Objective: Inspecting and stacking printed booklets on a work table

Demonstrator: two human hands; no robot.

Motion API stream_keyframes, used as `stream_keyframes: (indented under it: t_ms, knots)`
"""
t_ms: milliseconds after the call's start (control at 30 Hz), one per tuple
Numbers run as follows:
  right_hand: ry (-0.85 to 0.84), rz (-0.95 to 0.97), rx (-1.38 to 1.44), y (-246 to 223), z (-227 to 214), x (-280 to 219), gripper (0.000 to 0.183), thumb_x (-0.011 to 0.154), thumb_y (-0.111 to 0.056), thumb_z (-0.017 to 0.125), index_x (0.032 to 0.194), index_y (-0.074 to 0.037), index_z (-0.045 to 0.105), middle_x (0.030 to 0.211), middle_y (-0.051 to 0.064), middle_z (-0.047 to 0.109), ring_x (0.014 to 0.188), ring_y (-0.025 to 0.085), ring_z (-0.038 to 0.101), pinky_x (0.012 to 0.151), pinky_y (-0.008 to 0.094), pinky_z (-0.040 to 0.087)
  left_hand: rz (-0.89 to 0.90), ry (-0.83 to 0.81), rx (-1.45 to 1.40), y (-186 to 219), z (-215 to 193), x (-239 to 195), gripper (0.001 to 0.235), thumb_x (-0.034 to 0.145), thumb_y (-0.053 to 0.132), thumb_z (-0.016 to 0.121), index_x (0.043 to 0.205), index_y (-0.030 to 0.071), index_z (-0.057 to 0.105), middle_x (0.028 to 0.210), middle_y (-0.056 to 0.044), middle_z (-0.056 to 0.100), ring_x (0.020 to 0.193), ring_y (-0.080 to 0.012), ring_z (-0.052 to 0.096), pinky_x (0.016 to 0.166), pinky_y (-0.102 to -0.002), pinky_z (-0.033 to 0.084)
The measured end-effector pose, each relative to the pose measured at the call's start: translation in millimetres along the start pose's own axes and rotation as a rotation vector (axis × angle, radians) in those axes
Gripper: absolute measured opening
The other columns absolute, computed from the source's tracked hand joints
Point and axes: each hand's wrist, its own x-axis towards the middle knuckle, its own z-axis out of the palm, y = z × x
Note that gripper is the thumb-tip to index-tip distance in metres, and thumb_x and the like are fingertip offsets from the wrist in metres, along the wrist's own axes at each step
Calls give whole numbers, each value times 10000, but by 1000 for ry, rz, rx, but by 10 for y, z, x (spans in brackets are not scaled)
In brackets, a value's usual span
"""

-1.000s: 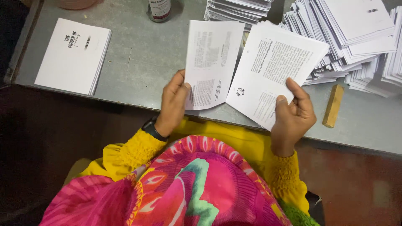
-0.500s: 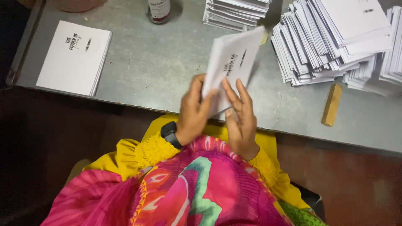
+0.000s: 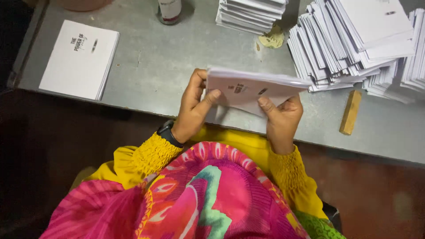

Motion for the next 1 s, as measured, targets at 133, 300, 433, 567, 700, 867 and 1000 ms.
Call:
stream_keyframes:
  t_ms: [133, 300, 433, 567, 700, 867, 1000]
  knots:
    - [29, 34, -38, 289, 131, 44, 570, 731, -4, 825, 1171, -93, 473, 1091, 72, 664, 998, 129, 622, 962, 341, 521, -14, -29, 80, -173, 74, -19, 320, 933, 89, 624, 1189, 52, 436, 1031, -65, 484, 1030, -181, 447, 975, -408, 384]
    - [96, -51, -47, 417, 54, -60, 658, 705, -4, 856, 1222, -120, 465, 1151, 68, 632, 1059, 128, 600, 1006, 345, 490, -22, 24, 101, -274, 115, -108, 266, 952, 82, 615, 1166, 50, 462, 1018, -47, 538, 1030, -134, 469, 977, -375, 410]
    - [137, 14, -89, 530, 203, -95, 694, 704, 11, 849, 1276, -57, 463, 1184, 74, 616, 1098, 117, 544, 1052, 378, 453, -15, 57, 148, -302, 151, -64, 255, 954, 76, 608, 1161, 46, 460, 1023, -73, 556, 1044, -162, 486, 982, -418, 417]
    - [140, 41, -117, 569, 80, -198, 649, 717, -6, 854, 1254, -86, 497, 1141, 68, 639, 1049, 124, 599, 992, 352, 498, -59, 69, 234, -343, 123, -162, 252, 940, 109, 640, 1135, 54, 490, 998, -79, 586, 1031, -168, 542, 963, -392, 435]
    - [157, 52, -70, 617, 132, -126, 599, 761, 33, 798, 1269, -62, 496, 1132, 75, 639, 1041, 115, 570, 984, 361, 485, -61, 95, 230, -569, 77, -111, 293, 941, 115, 645, 1185, 46, 500, 1064, -113, 605, 1069, -174, 526, 992, -411, 420]
    - [108, 101, -157, 452, -6, -170, 641, 807, -16, 788, 1346, -19, 442, 1224, 141, 599, 1110, 188, 529, 1014, 435, 442, -181, 203, 336, -315, 153, -71, 660, 887, 148, 696, 1327, -207, 355, 1273, -443, 464, 1281, -533, 387, 1107, -571, 286]
    - [59, 263, -55, 158, -133, -136, 253, 912, -144, 664, 1113, -69, 530, 984, 100, 633, 809, 145, 635, 672, 219, 545, 74, 42, 317, -57, -60, 68, 147, 985, 90, 542, 1104, 23, 491, 978, -135, 572, 964, -240, 565, 946, -437, 445]
